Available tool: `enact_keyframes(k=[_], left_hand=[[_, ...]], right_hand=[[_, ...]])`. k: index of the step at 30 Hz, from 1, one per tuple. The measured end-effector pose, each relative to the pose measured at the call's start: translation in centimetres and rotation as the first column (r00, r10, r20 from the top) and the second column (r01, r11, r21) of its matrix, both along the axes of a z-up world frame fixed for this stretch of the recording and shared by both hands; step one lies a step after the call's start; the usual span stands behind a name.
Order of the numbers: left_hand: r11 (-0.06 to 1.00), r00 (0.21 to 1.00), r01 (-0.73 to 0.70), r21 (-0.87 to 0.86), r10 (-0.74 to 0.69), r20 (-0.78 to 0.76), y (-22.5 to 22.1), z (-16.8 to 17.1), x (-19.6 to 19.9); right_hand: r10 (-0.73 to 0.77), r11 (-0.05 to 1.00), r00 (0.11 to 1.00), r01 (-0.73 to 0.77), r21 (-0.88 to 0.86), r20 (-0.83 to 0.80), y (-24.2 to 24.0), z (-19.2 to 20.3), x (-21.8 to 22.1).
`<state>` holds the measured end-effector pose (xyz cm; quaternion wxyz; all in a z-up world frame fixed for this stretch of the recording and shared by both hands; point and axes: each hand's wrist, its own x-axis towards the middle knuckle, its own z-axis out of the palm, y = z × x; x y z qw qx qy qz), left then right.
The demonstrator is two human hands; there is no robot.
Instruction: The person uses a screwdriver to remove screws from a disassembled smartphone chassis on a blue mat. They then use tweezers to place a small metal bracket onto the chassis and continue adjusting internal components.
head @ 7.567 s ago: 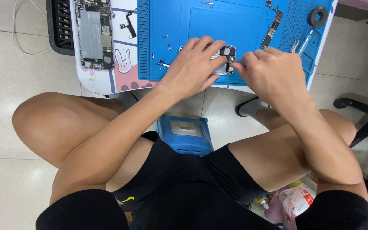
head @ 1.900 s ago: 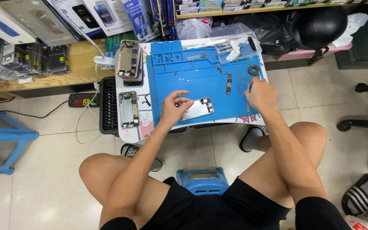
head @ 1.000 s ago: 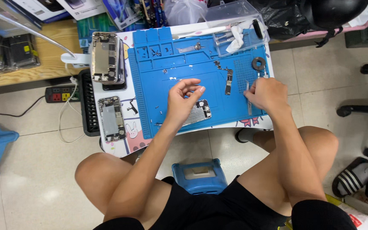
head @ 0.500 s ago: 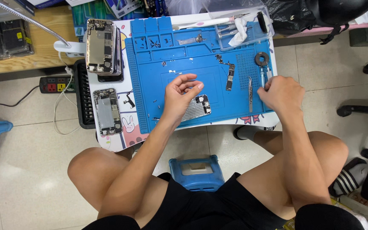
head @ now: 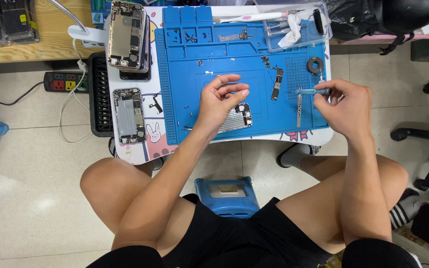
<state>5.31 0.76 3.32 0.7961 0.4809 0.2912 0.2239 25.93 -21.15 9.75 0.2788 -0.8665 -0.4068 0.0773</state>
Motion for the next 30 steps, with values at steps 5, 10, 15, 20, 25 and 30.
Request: enact_keyframes(k=[5, 10, 15, 20, 25, 30], left_hand=[[1.0, 1.0, 0.01, 0.013, -0.01, 0.023, -0.1, -0.7, 0.4], [1.0, 0.995, -0.011, -0.022, 0.013, 0.1, -0.9, -1.6, 0.8], [0.999, 0.99, 0.002, -0.05, 0.005, 0.141, -1.1, -1.4, 0.8], [0.999, 0.99, 0.019, -0.038, -0.013, 0.139, -1.9, -1.7, 0.7], [0.997, 0.992, 0.066, 0.027, -0.069, 0.104, -2.4, -2.6, 1.0], [0.988, 0.995, 0.082, 0.131, -0.09, 0.049, -2.3, -2.3, 0.9]], right_hand=[[0.026, 0.994, 0.998, -0.031, -0.101, -0.058, 0.6, -0.1, -0.6], [0.108, 0.993, 0.989, -0.111, -0.026, -0.105, 1.9, -0.8, -1.4], [0.148, 0.972, 0.974, -0.175, -0.158, -0.17, 3.3, -0.7, -2.2], [0.159, 0.967, 0.931, -0.081, 0.24, -0.328, 2.8, -3.5, -2.1], [0.215, 0.852, 0.854, 0.073, 0.519, -0.474, 3.8, -5.2, -3.4], [0.249, 0.793, 0.753, 0.203, 0.575, -0.609, 5.0, -4.7, -5.1]])
